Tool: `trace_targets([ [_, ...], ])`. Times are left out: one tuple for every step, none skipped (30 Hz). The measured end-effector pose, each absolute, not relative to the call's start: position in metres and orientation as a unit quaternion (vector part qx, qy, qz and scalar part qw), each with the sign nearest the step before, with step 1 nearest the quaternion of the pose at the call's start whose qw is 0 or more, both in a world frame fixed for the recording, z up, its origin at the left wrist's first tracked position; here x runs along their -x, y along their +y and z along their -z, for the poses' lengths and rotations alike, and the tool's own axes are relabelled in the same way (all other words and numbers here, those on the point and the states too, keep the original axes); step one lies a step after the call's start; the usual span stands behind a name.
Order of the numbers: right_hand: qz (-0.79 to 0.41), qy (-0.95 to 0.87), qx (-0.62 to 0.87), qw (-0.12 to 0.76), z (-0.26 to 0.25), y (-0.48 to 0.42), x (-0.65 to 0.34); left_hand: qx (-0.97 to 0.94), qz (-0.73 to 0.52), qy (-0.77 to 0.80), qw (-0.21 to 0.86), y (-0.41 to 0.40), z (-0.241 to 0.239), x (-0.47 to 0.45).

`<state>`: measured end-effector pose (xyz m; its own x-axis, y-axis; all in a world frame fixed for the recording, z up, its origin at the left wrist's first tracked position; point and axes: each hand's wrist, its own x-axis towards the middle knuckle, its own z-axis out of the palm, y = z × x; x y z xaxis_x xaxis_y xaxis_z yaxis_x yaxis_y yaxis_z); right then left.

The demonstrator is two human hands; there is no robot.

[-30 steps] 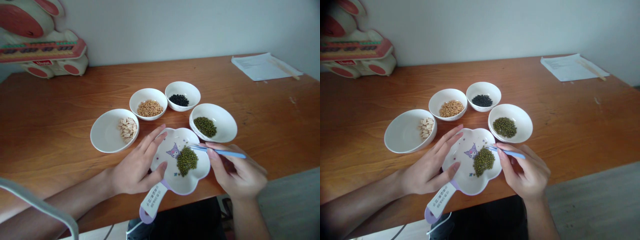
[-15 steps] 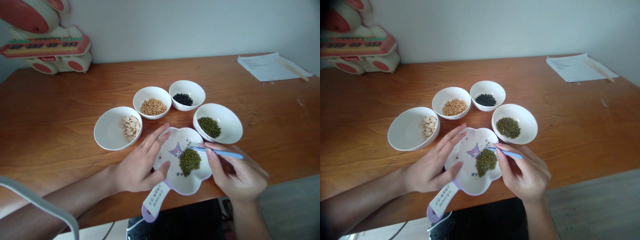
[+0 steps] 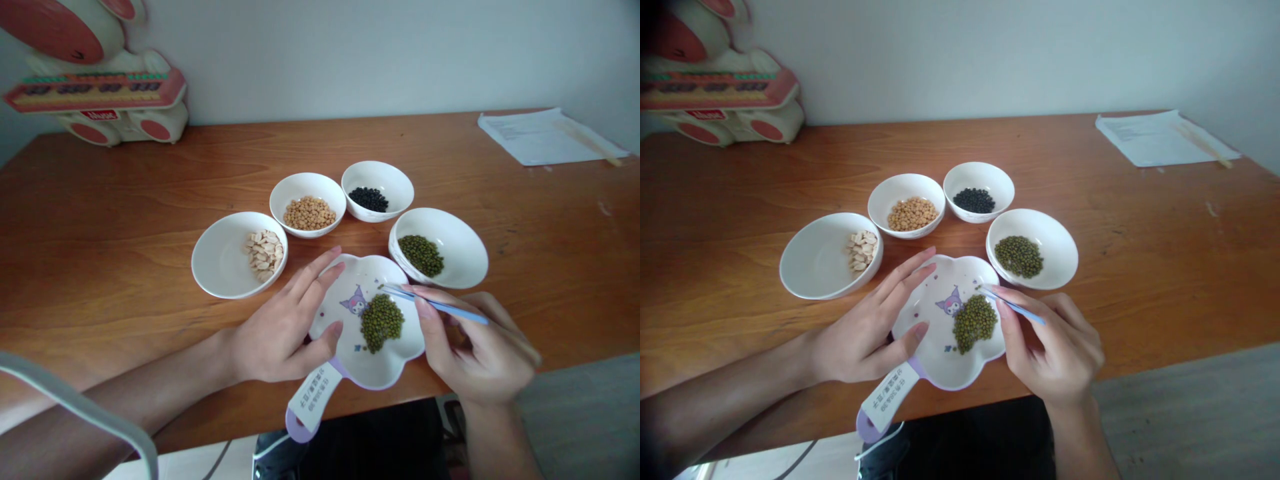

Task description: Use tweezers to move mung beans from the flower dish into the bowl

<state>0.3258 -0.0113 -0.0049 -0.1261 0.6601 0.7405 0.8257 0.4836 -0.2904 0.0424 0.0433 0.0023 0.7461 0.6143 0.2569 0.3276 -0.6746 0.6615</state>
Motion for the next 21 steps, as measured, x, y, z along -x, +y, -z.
trace_targets([
  [0.093,-0.747,0.496,0.434,0.0047,-0.0107,-0.3257,-0.884,-0.236,0.266,0.304,0.0432,-0.0024,-0.0424],
  [0.089,-0.748,0.493,0.435,0.0046,-0.0102,-0.3256,-0.884,-0.235,0.266,0.305,0.0431,-0.0024,-0.0424],
  [0.085,-0.749,0.491,0.437,0.0044,-0.0097,-0.3254,-0.883,-0.236,0.266,0.306,0.0430,-0.0024,-0.0423],
  [0.080,-0.749,0.491,0.438,0.0042,-0.0093,-0.3253,-0.883,-0.237,0.266,0.307,0.0430,-0.0023,-0.0423],
  [0.077,-0.748,0.492,0.439,0.0041,-0.0090,-0.3251,-0.882,-0.238,0.265,0.308,0.0429,-0.0021,-0.0423],
  [0.073,-0.748,0.493,0.439,0.0040,-0.0089,-0.3249,-0.882,-0.238,0.266,0.307,0.0429,-0.0020,-0.0424],
  [0.071,-0.748,0.494,0.438,0.0039,-0.0088,-0.3248,-0.883,-0.239,0.266,0.305,0.0430,-0.0017,-0.0425],
  [0.068,-0.749,0.494,0.437,0.0040,-0.0088,-0.3248,-0.883,-0.239,0.265,0.303,0.0431,-0.0015,-0.0426],
  [0.067,-0.749,0.494,0.436,0.0041,-0.0088,-0.3249,-0.885,-0.239,0.265,0.301,0.0432,-0.0013,-0.0427],
  [0.065,-0.750,0.495,0.434,0.0043,-0.0089,-0.3251,-0.886,-0.237,0.265,0.299,0.0432,-0.0011,-0.0429],
  [0.064,-0.750,0.495,0.433,0.0046,-0.0089,-0.3254,-0.887,-0.236,0.265,0.296,0.0433,-0.0010,-0.0430],
  [0.063,-0.750,0.495,0.433,0.0049,-0.0089,-0.3257,-0.887,-0.236,0.265,0.294,0.0433,-0.0009,-0.0431],
  [0.064,-0.750,0.496,0.434,0.0051,-0.0089,-0.3261,-0.888,-0.235,0.265,0.293,0.0433,-0.0009,-0.0432],
  [0.064,-0.749,0.496,0.434,0.0054,-0.0089,-0.3263,-0.888,-0.235,0.266,0.292,0.0434,-0.0010,-0.0433],
  [0.064,-0.749,0.496,0.434,0.0056,-0.0088,-0.3264,-0.888,-0.237,0.266,0.292,0.0434,-0.0011,-0.0433],
  [0.062,-0.749,0.497,0.434,0.0058,-0.0088,-0.3265,-0.888,-0.238,0.265,0.292,0.0433,-0.0013,-0.0433],
  [0.060,-0.748,0.497,0.435,0.0060,-0.0088,-0.3265,-0.887,-0.239,0.265,0.292,0.0433,-0.0016,-0.0433],
  [0.057,-0.747,0.498,0.435,0.0063,-0.0088,-0.3264,-0.887,-0.239,0.265,0.291,0.0432,-0.0019,-0.0433],
  [0.055,-0.747,0.499,0.436,0.0066,-0.0089,-0.3264,-0.888,-0.238,0.266,0.291,0.0432,-0.0021,-0.0432],
  [0.055,-0.747,0.499,0.437,0.0069,-0.0089,-0.3265,-0.888,-0.237,0.266,0.291,0.0431,-0.0022,-0.0431],
  [0.054,-0.746,0.500,0.436,0.0072,-0.0089,-0.3266,-0.888,-0.235,0.266,0.291,0.0430,-0.0022,-0.0429],
])
